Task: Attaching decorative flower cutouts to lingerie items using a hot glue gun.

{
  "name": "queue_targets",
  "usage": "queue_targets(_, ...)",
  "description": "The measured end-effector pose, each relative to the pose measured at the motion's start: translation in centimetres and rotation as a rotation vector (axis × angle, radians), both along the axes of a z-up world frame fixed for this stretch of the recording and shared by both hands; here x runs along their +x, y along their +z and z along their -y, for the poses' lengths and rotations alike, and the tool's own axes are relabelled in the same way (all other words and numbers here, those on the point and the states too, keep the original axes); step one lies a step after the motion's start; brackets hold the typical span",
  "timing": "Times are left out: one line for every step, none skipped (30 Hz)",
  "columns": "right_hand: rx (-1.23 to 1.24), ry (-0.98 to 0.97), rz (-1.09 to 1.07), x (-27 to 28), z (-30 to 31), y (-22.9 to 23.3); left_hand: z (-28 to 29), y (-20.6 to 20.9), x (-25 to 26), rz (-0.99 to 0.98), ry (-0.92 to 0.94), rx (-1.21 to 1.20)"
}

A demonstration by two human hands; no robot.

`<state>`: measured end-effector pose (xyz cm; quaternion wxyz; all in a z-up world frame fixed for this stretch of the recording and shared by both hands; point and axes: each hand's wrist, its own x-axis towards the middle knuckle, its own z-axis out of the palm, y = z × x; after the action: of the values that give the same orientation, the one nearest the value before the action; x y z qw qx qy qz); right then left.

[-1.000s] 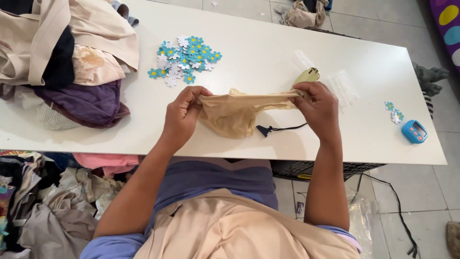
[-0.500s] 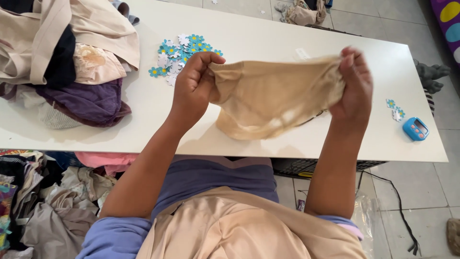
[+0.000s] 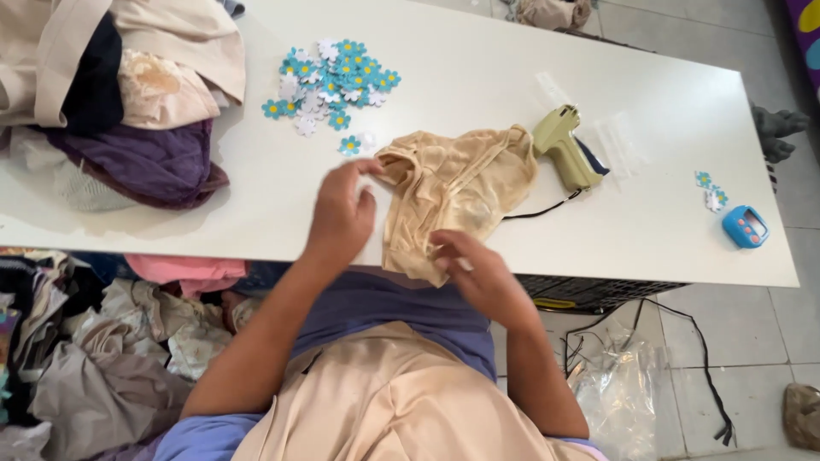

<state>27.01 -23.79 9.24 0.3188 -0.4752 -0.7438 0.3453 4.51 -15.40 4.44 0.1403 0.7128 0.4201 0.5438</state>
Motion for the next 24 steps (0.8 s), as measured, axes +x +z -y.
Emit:
queue_targets(-0.009,0.006,0.0,0.9,-0.4,-0.3,1.1,-0.6,0.8,0.0,0.006,-0.009)
queue_targets(0.095,-0.079,0.036,1.9,-0.9,-0.6,2.1,-1.1,1.7,-0.093,0.049,0.05)
queue_targets(0.199,-0.163,0.073,2.8,-1.4,-0.9,3.1,-1.5,2.6,-0.186,0.092,0.108)
queue_targets(0.197,-0.163,0.073,3.6,-2.3,-1.1,3.8,-2.2,3.4,-0.185,0.093,0.106)
queue_targets(0.324,-0.227,0.148,4.4,-3.3,-1.4,4.5,-2.8,4.2,-0.249,0.084,0.094)
queue_targets(0.452,-0.292,0.225,5.3,-4.2,-1.6,5.1,-3.4,5.1,-0.31,0.073,0.083)
queue_targets(0.452,-0.292,0.228,5.2,-5.3,-1.5,5.5,-3.3,5.5,-0.308,0.072,0.082)
queue_targets(0.509,-0.246,0.257,5.1,-6.3,-1.3,5.8,-3.1,5.8,-0.393,0.106,0.068)
queue_targets(0.567,-0.201,0.286,5.1,-7.4,-1.2,6.1,-3.0,6.2,-0.478,0.139,0.053)
queue_targets(0.566,-0.2,0.287,5.2,-8.4,-2.3,5.9,-3.3,6.3,-0.477,0.139,0.053)
queue_targets(0.583,-0.197,0.389,5.3,-9.4,-3.3,5.8,-3.5,6.3,-0.523,0.168,0.045)
queue_targets(0.596,-0.192,0.489,5.4,-10.2,-4.4,5.8,-3.8,6.4,-0.572,0.196,0.035)
queue_targets(0.593,-0.191,0.488,5.7,-10.8,-5.2,5.9,-3.7,6.0,-0.573,0.196,0.033)
queue_targets(0.52,-0.222,0.542,6.0,-11.4,-6.0,6.0,-3.6,5.7,-0.604,0.183,0.016)
queue_targets(0.447,-0.252,0.596,6.3,-12.1,-6.8,6.0,-3.4,5.3,-0.635,0.17,-0.001)
queue_targets(0.446,-0.251,0.594,7.0,-12.5,-7.1,5.8,-3.6,4.9,-0.636,0.171,-0.002)
queue_targets(0.541,-0.262,0.583,7.7,-12.9,-7.4,5.6,-3.7,4.4,-0.645,0.196,0.003)
queue_targets(0.634,-0.275,0.572,8.5,-13.3,-7.7,5.4,-3.8,4.0,-0.654,0.22,0.007)
queue_targets(0.632,-0.276,0.571,8.7,-13.2,-7.7,5.1,-3.7,3.6,-0.656,0.218,0.007)
queue_targets(0.626,-0.292,0.554,8.9,-13.2,-7.6,4.8,-3.7,3.3,-0.651,0.268,0.018)
queue_targets(0.619,-0.308,0.537,9.2,-13.2,-7.5,4.5,-3.6,3.0,-0.645,0.318,0.029)
queue_targets(0.62,-0.308,0.538,9.3,-12.9,-7.7,4.6,-2.3,2.8,-0.644,0.318,0.029)
queue_targets(0.574,-0.327,0.574,9.4,-12.5,-7.8,4.8,-1.0,2.5,-0.484,0.284,-0.003)
queue_targets(0.529,-0.345,0.609,9.5,-12.3,-8.0,4.9,0.3,2.3,-0.323,0.25,-0.034)
